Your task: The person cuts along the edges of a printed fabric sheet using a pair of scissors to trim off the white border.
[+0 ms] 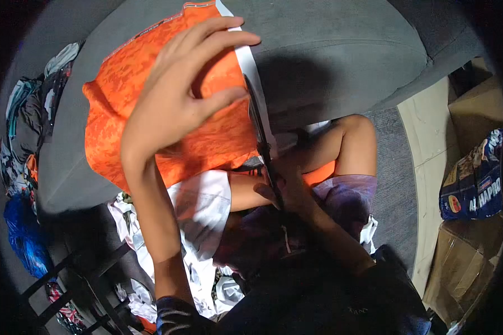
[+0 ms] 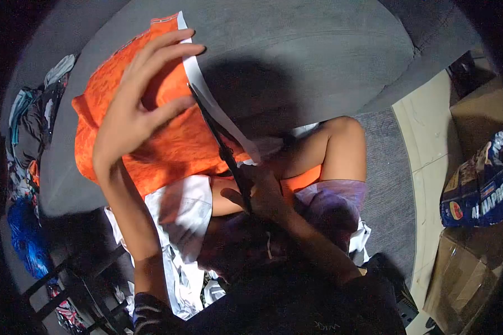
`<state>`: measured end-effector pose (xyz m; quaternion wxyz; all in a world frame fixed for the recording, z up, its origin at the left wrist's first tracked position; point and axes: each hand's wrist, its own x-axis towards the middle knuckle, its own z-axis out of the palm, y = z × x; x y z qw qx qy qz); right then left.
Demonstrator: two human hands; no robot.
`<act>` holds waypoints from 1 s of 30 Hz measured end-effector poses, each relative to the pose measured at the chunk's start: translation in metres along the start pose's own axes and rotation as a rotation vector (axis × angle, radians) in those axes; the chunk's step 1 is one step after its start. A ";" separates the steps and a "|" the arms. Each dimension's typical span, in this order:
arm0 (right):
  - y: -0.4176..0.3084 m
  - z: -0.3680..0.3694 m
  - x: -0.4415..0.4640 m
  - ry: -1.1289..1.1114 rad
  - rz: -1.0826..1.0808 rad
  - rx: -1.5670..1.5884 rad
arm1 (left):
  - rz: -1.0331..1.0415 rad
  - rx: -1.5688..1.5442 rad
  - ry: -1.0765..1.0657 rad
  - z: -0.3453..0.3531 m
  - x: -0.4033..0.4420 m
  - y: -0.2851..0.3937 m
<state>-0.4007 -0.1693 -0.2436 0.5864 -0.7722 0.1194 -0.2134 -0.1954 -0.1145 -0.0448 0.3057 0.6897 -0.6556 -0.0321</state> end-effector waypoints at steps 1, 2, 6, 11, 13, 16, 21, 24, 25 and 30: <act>-0.002 -0.002 0.001 -0.024 0.029 0.023 | -0.021 0.006 0.021 0.003 -0.001 0.006; -0.003 -0.004 0.001 -0.048 0.060 0.045 | -0.041 0.010 0.042 0.005 -0.001 0.011; -0.003 -0.007 0.004 -0.075 0.052 0.047 | -0.038 -0.088 0.083 0.004 -0.004 0.025; -0.001 -0.001 0.001 -0.051 0.014 0.118 | -0.011 -0.116 -0.017 -0.007 0.002 0.002; -0.001 0.001 0.004 -0.038 -0.003 0.140 | 0.002 -0.112 -0.051 -0.010 0.002 -0.003; 0.000 0.004 0.005 -0.016 -0.018 0.062 | 0.017 -0.032 -0.016 -0.006 0.000 -0.007; 0.004 0.009 0.002 -0.010 0.034 0.097 | -0.018 0.032 0.028 -0.001 -0.008 -0.004; 0.005 0.010 0.000 -0.002 0.054 0.104 | -0.026 0.049 0.041 -0.001 -0.010 -0.003; 0.005 0.010 -0.001 0.002 0.058 0.093 | -0.025 0.052 0.045 -0.001 -0.010 -0.003; 0.016 0.012 -0.005 0.038 -0.006 0.028 | -0.022 0.049 0.058 0.000 -0.011 -0.004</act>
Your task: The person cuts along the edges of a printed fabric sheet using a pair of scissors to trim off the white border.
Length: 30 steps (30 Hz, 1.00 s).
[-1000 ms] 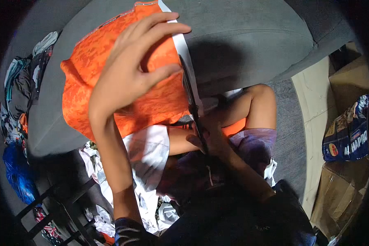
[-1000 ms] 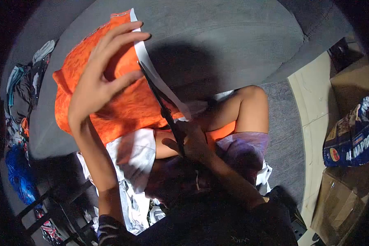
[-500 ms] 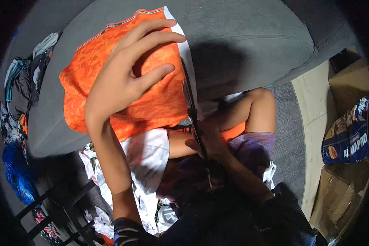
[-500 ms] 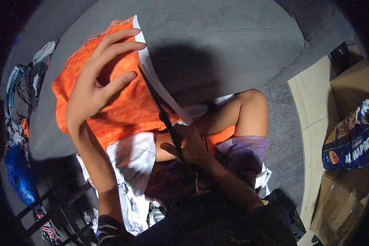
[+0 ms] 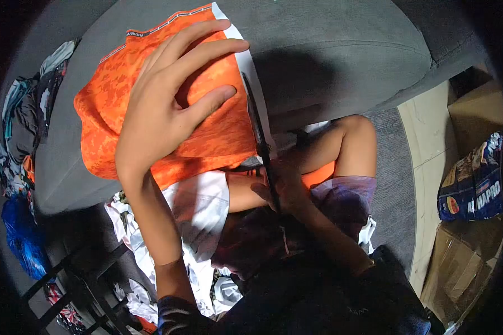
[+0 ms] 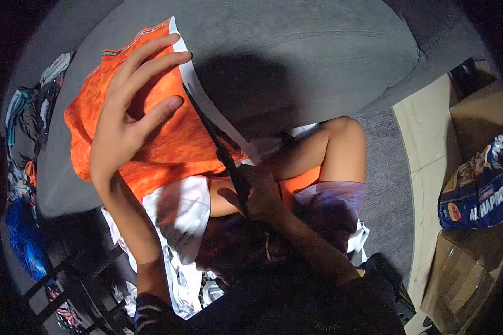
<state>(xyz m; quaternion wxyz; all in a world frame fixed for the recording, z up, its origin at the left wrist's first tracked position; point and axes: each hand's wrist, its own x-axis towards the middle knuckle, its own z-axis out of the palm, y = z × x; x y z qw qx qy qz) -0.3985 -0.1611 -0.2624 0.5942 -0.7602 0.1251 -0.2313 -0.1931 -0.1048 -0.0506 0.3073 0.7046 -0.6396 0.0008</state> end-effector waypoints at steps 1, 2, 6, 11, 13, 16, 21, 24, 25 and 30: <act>0.003 0.000 -0.001 0.013 -0.037 -0.019 | 0.000 -0.004 0.003 0.000 0.000 -0.001; 0.005 -0.001 -0.001 0.026 -0.074 -0.038 | 0.001 -0.008 0.006 0.000 0.000 -0.001; -0.001 -0.005 -0.002 -0.006 -0.074 -0.068 | 0.009 -0.006 0.011 0.002 0.001 -0.003; 0.004 -0.001 0.001 0.034 -0.192 -0.142 | 0.016 0.013 0.012 0.002 -0.001 -0.004; 0.004 -0.002 0.001 0.051 -0.232 -0.165 | 0.018 0.018 0.012 0.002 0.000 -0.004; 0.001 -0.003 0.003 0.036 -0.181 -0.121 | 0.017 0.024 0.009 0.001 0.000 -0.004; -0.001 -0.003 0.001 0.035 -0.137 -0.101 | 0.008 0.016 0.012 0.002 0.000 -0.004; -0.003 -0.005 0.001 0.032 -0.121 -0.096 | 0.007 0.008 0.015 0.002 0.000 -0.005; -0.004 -0.006 0.002 0.027 -0.116 -0.092 | 0.008 0.005 0.016 0.002 0.000 -0.005; -0.013 -0.010 0.003 0.009 -0.069 -0.110 | 0.011 0.000 0.018 0.002 0.000 -0.005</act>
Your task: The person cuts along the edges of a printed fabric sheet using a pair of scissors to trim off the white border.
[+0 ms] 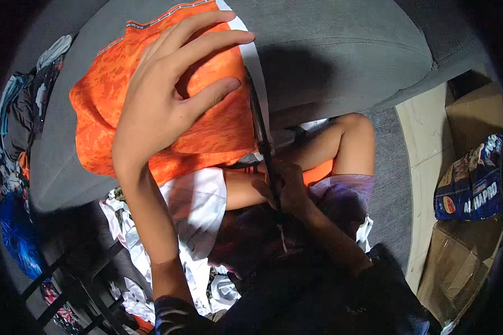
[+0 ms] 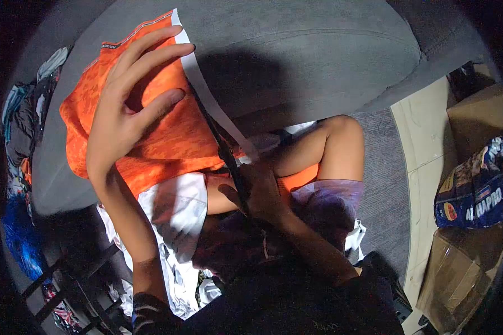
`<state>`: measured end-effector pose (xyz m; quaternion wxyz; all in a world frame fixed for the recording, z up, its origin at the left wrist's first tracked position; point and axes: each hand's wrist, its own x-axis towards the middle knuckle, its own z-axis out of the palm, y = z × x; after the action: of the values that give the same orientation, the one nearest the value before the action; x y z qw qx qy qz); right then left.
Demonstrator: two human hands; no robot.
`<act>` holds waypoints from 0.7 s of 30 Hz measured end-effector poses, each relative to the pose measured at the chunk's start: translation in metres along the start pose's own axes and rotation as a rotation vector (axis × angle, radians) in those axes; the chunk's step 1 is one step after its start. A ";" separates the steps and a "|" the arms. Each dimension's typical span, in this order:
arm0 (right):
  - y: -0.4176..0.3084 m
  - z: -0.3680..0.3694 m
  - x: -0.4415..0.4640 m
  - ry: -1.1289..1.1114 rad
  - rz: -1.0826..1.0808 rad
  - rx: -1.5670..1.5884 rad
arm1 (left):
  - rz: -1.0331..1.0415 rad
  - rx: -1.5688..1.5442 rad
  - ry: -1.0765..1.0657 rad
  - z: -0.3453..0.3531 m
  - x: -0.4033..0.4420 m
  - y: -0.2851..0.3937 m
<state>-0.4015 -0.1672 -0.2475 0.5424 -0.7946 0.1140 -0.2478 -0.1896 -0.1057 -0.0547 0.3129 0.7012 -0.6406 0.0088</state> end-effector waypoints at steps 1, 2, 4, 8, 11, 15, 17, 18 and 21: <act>-0.002 -0.001 0.001 -0.007 0.016 -0.013 | -0.001 0.002 0.000 0.000 0.000 0.000; -0.003 -0.001 0.001 -0.013 0.032 -0.025 | -0.003 0.003 0.000 0.000 0.000 0.000; -0.002 0.000 0.001 0.004 0.022 -0.018 | 0.000 0.007 -0.001 -0.001 0.000 0.000; -0.001 0.002 0.000 0.053 -0.005 0.001 | 0.006 0.012 -0.004 -0.001 0.001 0.001; 0.000 0.002 -0.001 0.017 0.021 0.001 | 0.010 0.024 -0.004 -0.002 0.001 0.001; 0.005 0.007 -0.005 0.007 0.039 -0.032 | 0.000 0.013 -0.006 -0.001 0.001 0.002; 0.009 0.011 -0.007 0.008 0.048 -0.065 | -0.012 -0.002 -0.005 -0.001 0.001 0.002; 0.012 0.012 -0.007 0.009 0.046 -0.064 | -0.011 0.000 -0.006 -0.001 0.001 0.003; 0.018 0.012 -0.005 -0.034 0.050 0.125 | -0.006 0.014 0.002 -0.002 0.001 0.004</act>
<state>-0.3978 -0.1626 -0.2687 0.5989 -0.7601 0.1087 -0.2274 -0.1922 -0.1057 -0.0513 0.3087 0.7053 -0.6380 0.0130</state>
